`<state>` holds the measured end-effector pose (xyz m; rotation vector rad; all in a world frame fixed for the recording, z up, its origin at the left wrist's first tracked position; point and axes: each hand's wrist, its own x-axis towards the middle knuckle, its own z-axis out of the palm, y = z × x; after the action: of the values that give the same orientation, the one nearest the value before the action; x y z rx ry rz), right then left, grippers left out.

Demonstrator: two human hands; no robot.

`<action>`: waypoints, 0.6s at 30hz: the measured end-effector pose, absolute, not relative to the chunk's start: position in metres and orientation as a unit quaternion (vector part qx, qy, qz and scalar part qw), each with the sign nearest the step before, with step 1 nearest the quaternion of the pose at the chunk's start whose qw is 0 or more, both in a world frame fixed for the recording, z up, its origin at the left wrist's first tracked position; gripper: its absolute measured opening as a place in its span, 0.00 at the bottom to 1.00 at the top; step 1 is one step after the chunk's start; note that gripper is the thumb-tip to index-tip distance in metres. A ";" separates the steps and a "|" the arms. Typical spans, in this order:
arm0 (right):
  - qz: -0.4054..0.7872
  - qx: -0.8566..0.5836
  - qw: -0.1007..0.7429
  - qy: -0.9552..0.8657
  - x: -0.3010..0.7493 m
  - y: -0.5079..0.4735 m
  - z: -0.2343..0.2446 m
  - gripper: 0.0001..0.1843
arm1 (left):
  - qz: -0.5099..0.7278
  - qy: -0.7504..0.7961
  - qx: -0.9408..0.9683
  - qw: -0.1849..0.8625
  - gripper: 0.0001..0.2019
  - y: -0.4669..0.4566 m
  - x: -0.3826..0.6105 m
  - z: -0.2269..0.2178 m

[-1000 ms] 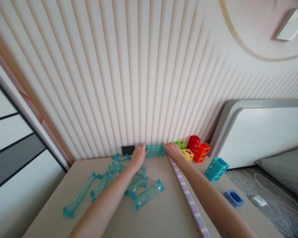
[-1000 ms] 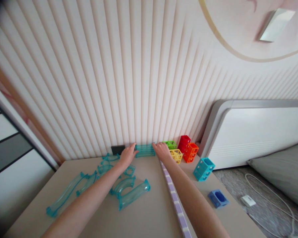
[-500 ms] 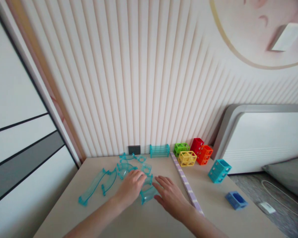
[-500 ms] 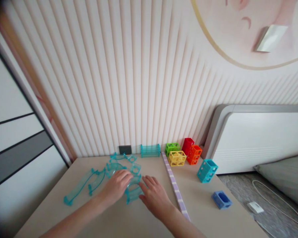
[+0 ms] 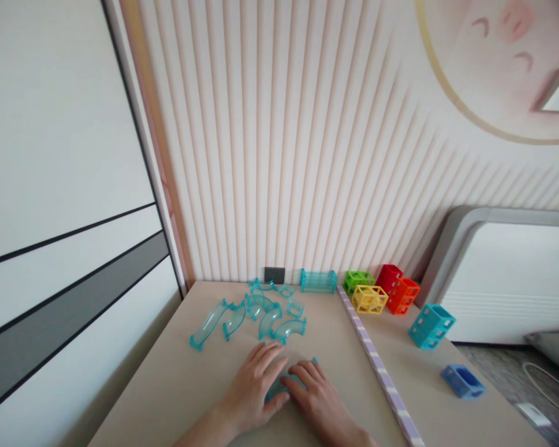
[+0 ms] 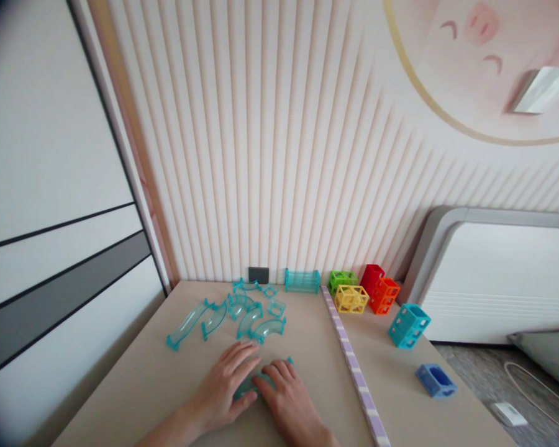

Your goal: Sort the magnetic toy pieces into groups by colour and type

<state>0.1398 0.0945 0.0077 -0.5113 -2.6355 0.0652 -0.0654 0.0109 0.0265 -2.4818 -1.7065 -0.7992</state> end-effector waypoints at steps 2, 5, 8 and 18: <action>0.073 -0.181 0.211 -0.958 0.137 0.085 0.017 0.25 | -0.260 -0.566 -0.782 -0.023 0.21 0.005 -0.064 0.028; 0.117 -0.202 0.222 -0.947 0.134 0.079 0.021 0.27 | -0.254 -0.587 -0.767 -0.054 0.16 -0.003 -0.061 0.023; 0.113 -0.244 0.241 -0.933 0.135 0.083 0.014 0.24 | -0.249 -0.588 -0.768 -0.049 0.15 -0.006 -0.068 0.020; 0.157 -0.297 0.248 -0.908 0.147 0.093 -0.008 0.19 | -0.217 -0.796 -0.560 0.080 0.14 0.018 -0.187 0.024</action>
<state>0.1474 0.0925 -0.0084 -0.8091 -2.4755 0.4286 -0.1867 0.0181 0.0243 -1.6743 -2.3791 -0.6496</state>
